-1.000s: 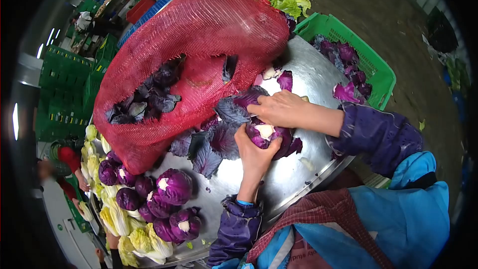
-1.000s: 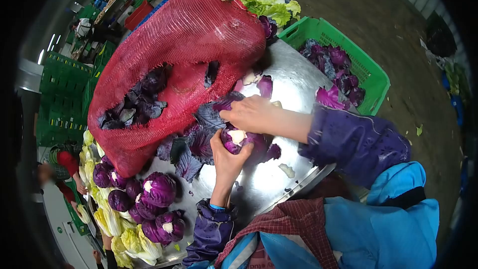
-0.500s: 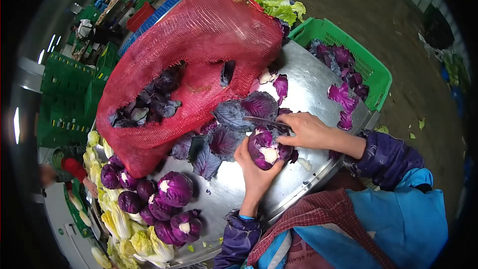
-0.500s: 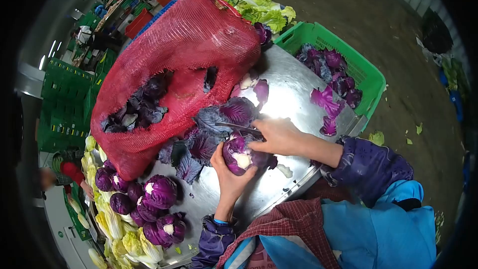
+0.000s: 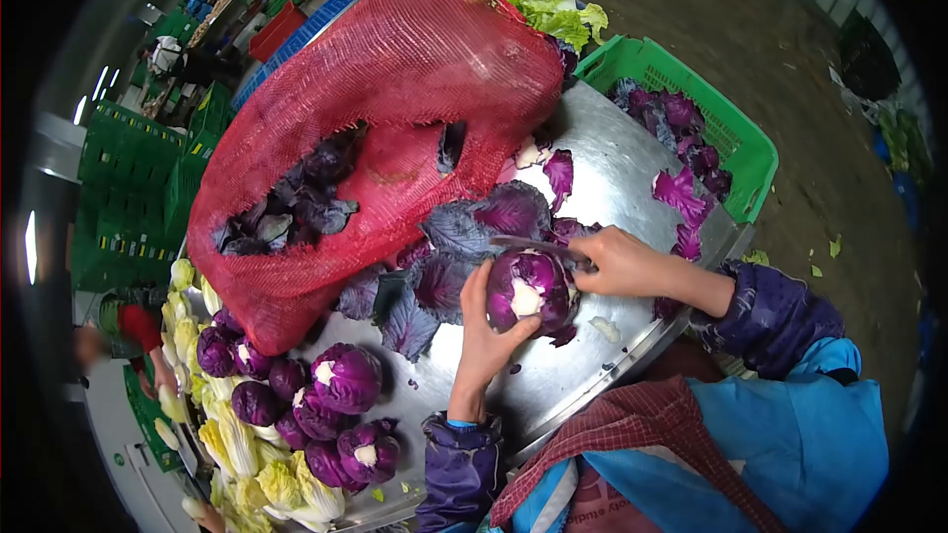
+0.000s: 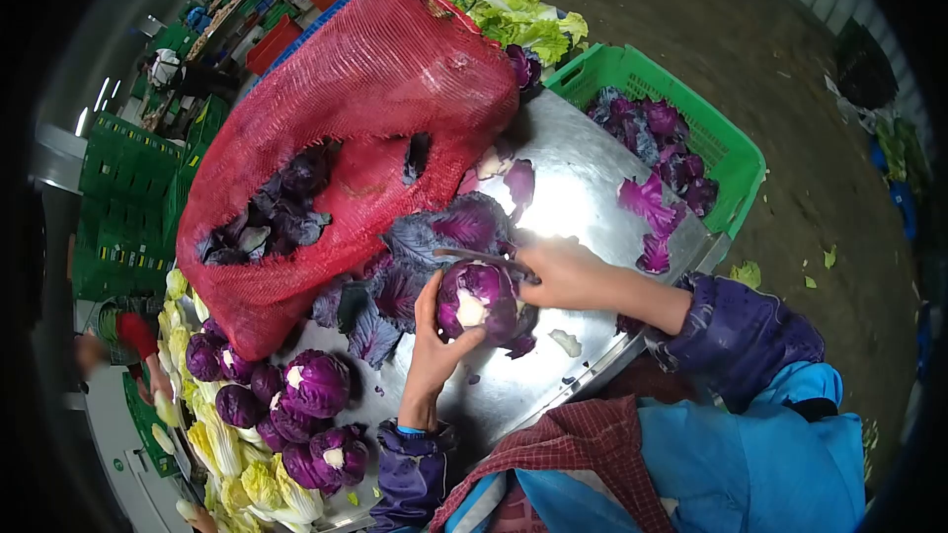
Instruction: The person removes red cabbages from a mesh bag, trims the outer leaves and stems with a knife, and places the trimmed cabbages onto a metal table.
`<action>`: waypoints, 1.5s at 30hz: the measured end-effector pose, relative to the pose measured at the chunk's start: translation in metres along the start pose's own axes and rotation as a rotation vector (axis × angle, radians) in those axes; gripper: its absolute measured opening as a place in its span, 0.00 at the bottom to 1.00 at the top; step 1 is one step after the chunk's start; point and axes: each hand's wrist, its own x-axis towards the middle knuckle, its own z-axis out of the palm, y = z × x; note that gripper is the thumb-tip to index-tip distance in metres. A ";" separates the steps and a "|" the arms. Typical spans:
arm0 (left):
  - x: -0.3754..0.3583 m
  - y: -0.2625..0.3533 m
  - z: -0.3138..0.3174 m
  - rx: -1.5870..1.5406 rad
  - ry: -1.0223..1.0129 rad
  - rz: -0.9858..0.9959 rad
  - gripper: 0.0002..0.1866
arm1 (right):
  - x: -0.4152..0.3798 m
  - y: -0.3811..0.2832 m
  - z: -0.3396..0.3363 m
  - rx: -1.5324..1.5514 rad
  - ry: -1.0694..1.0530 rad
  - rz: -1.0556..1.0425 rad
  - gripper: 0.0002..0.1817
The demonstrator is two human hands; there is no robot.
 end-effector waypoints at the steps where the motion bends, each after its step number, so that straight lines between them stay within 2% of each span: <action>1: 0.000 -0.001 0.004 -0.001 0.000 0.002 0.53 | -0.003 0.002 0.001 0.061 0.053 -0.023 0.15; 3: 0.001 0.000 0.021 -0.338 0.152 -0.209 0.52 | -0.006 0.006 0.000 0.074 0.017 -0.069 0.15; 5: 0.003 0.002 0.027 -0.301 0.202 -0.209 0.53 | -0.003 0.012 0.001 -0.034 0.115 -0.163 0.18; 7: 0.004 0.014 0.025 -0.231 0.206 -0.217 0.54 | -0.002 -0.010 -0.017 -0.089 0.089 -0.124 0.22; 9: 0.006 0.025 0.022 -0.196 0.177 -0.210 0.54 | 0.002 -0.022 -0.024 -0.169 0.099 -0.395 0.24; 10: 0.007 0.025 0.022 -0.169 0.163 -0.220 0.54 | 0.003 -0.019 -0.015 -0.249 0.105 -0.464 0.29; 13: 0.011 0.023 0.021 -0.177 0.130 -0.257 0.52 | 0.005 -0.021 -0.009 -0.406 0.107 -0.458 0.30; 15: 0.013 0.017 0.022 -0.088 0.127 -0.215 0.51 | 0.012 -0.021 0.001 -0.401 0.171 -0.512 0.30; 18: 0.017 0.023 0.021 -0.042 0.125 -0.197 0.51 | 0.022 -0.026 0.000 -0.454 0.113 -0.432 0.28; 20: 0.014 0.026 0.022 0.056 0.118 -0.137 0.52 | 0.031 -0.011 0.003 -0.307 0.191 -0.516 0.20; 21: 0.012 0.028 0.023 0.151 0.107 -0.080 0.52 | 0.032 -0.009 0.001 -0.307 0.191 -0.516 0.20; 23: 0.009 0.031 0.026 0.127 0.112 -0.085 0.55 | 0.032 -0.007 -0.004 -0.260 0.157 -0.614 0.10; 26: 0.007 0.028 0.029 0.115 0.113 -0.097 0.56 | 0.035 -0.003 -0.003 -0.217 0.203 -0.567 0.10; 29: 0.000 0.028 0.036 0.233 0.113 0.076 0.61 | 0.055 0.029 0.004 -0.219 0.399 -0.445 0.09; 31: -0.006 0.031 0.035 0.219 0.113 0.069 0.63 | 0.068 0.041 -0.014 -0.185 0.449 -0.087 0.13; 33: -0.008 0.021 0.034 0.104 0.115 0.015 0.63 | 0.051 0.025 -0.036 -0.040 0.110 -0.001 0.22; 35: -0.010 0.020 0.033 -0.016 0.108 -0.051 0.64 | 0.032 -0.011 -0.036 0.001 -0.084 -0.144 0.32; 36: -0.006 0.027 0.032 0.037 0.098 0.011 0.63 | 0.031 -0.009 -0.019 -0.015 -0.029 -0.291 0.37; 37: -0.002 0.031 0.031 0.093 0.090 0.075 0.62 | 0.029 -0.019 -0.018 -0.078 0.020 -0.390 0.32; 39: -0.001 0.032 0.033 0.152 0.058 0.075 0.62 | 0.040 -0.020 -0.022 -0.220 -0.135 -0.427 0.24; 42: 0.000 0.030 0.032 0.200 0.044 0.049 0.65 | 0.042 -0.024 -0.028 -0.319 -0.206 -0.470 0.22; 45: 0.002 0.025 0.034 0.265 0.086 0.126 0.65 | 0.048 -0.016 -0.021 -0.401 -0.151 -0.523 0.19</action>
